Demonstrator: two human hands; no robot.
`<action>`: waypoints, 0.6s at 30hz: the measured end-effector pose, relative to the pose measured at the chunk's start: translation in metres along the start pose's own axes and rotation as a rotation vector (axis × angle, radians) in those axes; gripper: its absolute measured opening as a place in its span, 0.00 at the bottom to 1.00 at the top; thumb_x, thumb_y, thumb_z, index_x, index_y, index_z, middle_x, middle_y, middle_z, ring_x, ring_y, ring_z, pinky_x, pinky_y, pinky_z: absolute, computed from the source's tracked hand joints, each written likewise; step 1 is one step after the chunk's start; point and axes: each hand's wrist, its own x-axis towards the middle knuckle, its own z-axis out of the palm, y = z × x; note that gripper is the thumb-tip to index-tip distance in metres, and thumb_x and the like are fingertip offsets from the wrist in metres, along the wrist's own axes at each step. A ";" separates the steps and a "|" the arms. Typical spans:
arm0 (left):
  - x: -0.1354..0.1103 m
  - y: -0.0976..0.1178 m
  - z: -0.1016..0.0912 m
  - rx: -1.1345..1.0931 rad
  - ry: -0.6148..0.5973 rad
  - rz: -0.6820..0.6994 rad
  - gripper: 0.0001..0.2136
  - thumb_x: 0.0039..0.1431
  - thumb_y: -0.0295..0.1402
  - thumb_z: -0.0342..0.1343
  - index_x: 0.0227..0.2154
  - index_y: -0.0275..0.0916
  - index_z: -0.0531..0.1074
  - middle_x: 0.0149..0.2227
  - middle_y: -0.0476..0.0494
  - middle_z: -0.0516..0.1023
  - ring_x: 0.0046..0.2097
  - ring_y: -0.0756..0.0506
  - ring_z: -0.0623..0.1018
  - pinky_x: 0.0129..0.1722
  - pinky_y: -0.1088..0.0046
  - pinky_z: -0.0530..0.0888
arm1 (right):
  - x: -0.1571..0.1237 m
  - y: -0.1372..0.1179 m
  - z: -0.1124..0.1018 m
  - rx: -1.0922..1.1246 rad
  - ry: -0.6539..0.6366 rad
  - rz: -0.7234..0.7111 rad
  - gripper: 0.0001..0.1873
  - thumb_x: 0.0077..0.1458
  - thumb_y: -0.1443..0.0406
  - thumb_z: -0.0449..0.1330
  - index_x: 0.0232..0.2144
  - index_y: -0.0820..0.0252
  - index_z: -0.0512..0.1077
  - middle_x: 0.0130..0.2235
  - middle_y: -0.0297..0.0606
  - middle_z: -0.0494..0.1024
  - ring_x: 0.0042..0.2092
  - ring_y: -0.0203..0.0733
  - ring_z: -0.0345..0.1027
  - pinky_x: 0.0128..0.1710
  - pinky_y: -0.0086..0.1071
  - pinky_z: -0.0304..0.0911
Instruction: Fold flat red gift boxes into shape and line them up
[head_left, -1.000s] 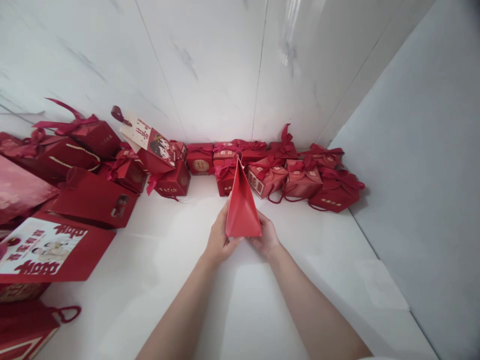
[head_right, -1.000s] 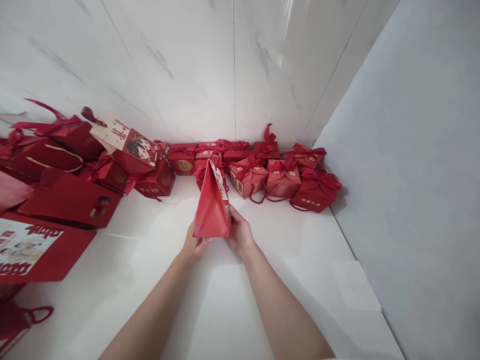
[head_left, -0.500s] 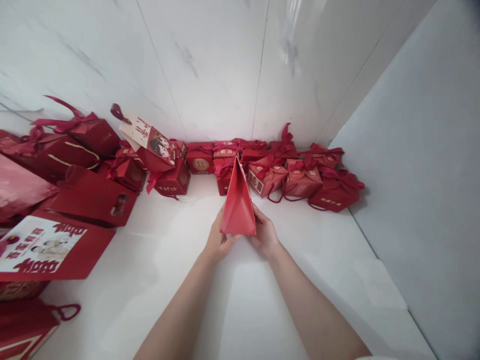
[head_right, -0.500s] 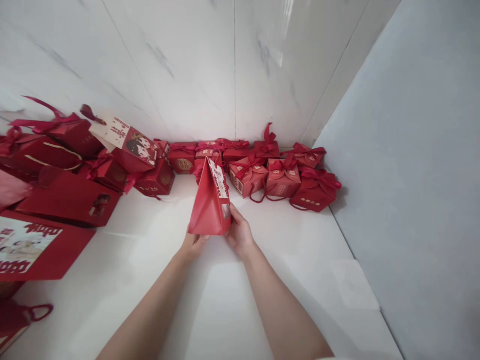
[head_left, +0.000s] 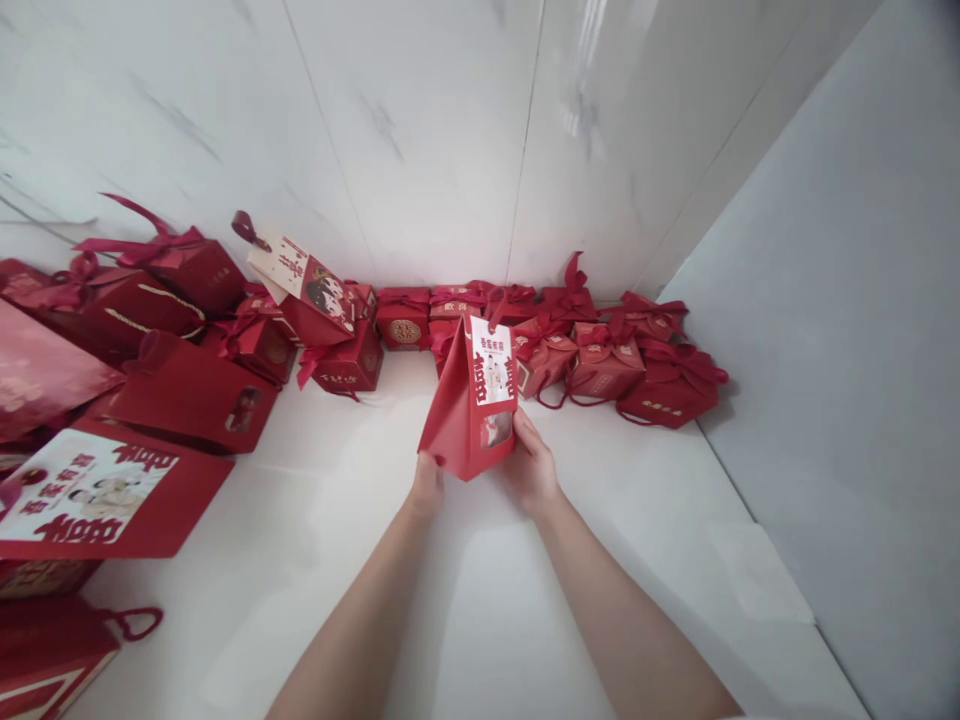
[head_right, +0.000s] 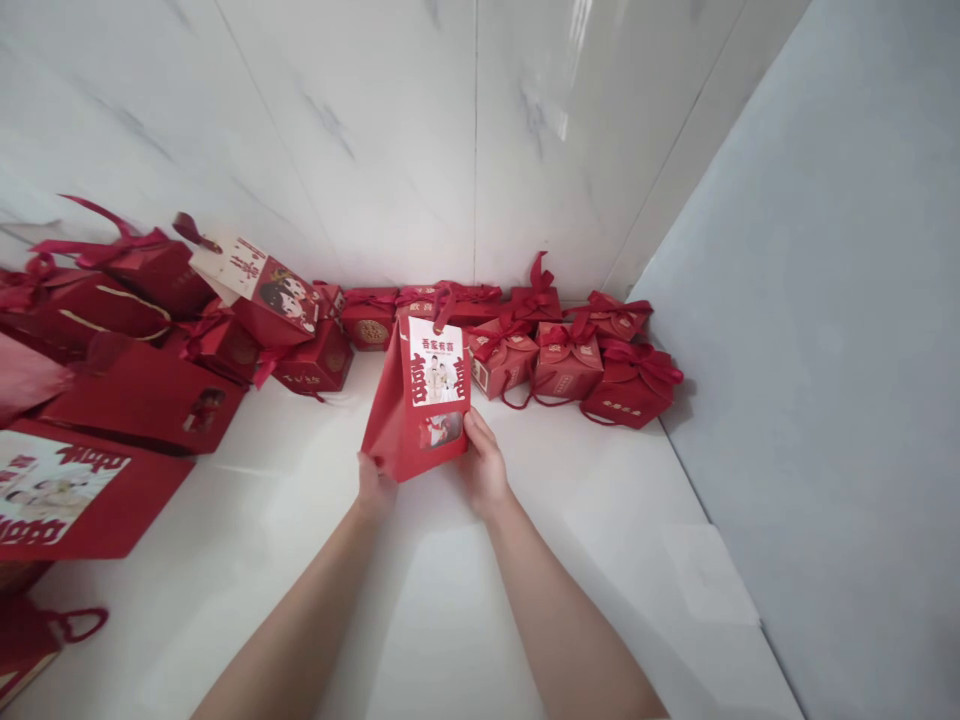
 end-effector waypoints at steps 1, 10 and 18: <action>0.002 0.003 0.003 -0.019 0.036 -0.037 0.29 0.56 0.58 0.52 0.53 0.43 0.71 0.57 0.41 0.72 0.63 0.33 0.66 0.62 0.54 0.64 | 0.001 0.000 -0.001 -0.011 0.014 -0.021 0.19 0.58 0.57 0.60 0.51 0.51 0.72 0.56 0.32 0.74 0.57 0.42 0.68 0.55 0.35 0.64; 0.009 0.016 0.013 0.115 0.010 0.104 0.38 0.47 0.50 0.66 0.61 0.47 0.61 0.62 0.40 0.65 0.63 0.34 0.66 0.59 0.61 0.69 | -0.002 -0.004 -0.004 -0.593 0.194 -0.497 0.15 0.59 0.58 0.60 0.48 0.50 0.76 0.61 0.34 0.67 0.65 0.44 0.53 0.67 0.40 0.45; 0.017 0.022 0.012 -0.139 0.144 -0.122 0.22 0.59 0.43 0.58 0.55 0.39 0.70 0.56 0.39 0.74 0.57 0.36 0.73 0.56 0.60 0.71 | -0.003 0.005 -0.001 -0.559 -0.092 -0.358 0.33 0.59 0.53 0.58 0.64 0.49 0.57 0.68 0.34 0.55 0.68 0.47 0.48 0.67 0.45 0.48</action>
